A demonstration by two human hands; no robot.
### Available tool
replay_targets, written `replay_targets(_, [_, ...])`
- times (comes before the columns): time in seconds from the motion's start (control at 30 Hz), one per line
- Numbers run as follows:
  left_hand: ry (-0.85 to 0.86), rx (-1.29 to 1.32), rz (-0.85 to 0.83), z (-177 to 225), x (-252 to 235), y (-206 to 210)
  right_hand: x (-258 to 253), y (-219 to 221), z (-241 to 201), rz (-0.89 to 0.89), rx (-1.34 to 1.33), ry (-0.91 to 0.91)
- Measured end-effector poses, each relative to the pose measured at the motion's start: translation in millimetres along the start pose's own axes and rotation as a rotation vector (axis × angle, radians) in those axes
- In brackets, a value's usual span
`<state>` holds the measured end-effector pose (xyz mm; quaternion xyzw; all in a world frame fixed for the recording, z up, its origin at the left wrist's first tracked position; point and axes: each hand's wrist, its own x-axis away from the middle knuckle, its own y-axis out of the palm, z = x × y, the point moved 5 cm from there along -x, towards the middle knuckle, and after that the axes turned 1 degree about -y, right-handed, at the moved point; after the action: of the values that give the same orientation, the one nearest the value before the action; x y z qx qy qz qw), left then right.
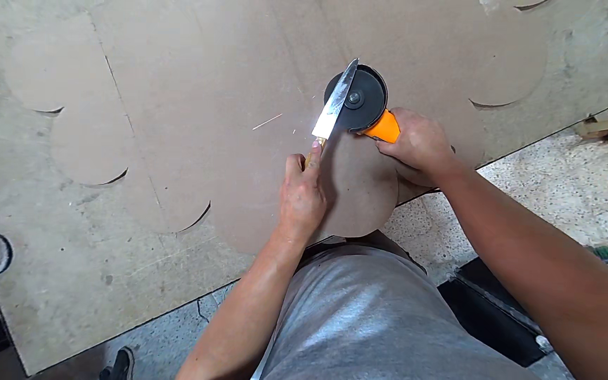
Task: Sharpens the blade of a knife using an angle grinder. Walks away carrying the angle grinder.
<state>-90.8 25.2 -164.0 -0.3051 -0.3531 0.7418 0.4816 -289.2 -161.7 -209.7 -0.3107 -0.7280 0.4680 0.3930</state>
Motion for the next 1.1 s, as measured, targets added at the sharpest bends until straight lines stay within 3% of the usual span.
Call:
replay_targets(0.43, [-0.005, -0.102, -0.032, -11.7, 37.6, -20.6, 1.0, -2.5, -1.6, -0.002, -0.007, 0.0])
replay_targets(0.6, [-0.033, -0.077, -0.017, -16.0, 68.1, -63.0, 1.1, -4.3, -4.0, -0.017, -0.017, 0.016])
replay_targets(0.7, [-0.252, 0.323, 0.071, -37.1, 89.8, -99.7, 1.3, -4.8, -1.7, -0.011, -0.028, 0.015])
replay_targets(0.8, [-0.538, 1.286, 0.091, -63.0, 98.8, -118.2, 0.6, -1.9, -0.6, -0.022, -0.031, 0.018])
replay_targets(0.87, [-0.589, 1.667, 0.09, -72.3, 99.5, -127.5, -0.4, -1.4, -1.9, -0.024, -0.048, 0.009])
replay_targets(0.97, [-0.554, 1.795, 0.124, -78.8, 99.8, -142.8, -2.2, 0.7, 5.0, -0.022, -0.159, -0.049])
replay_targets(1.1, [-0.461, 1.71, 0.166, -81.3, 100.3, -158.2, 0.1, -6.1, 13.0, -0.023, -0.334, -0.103])
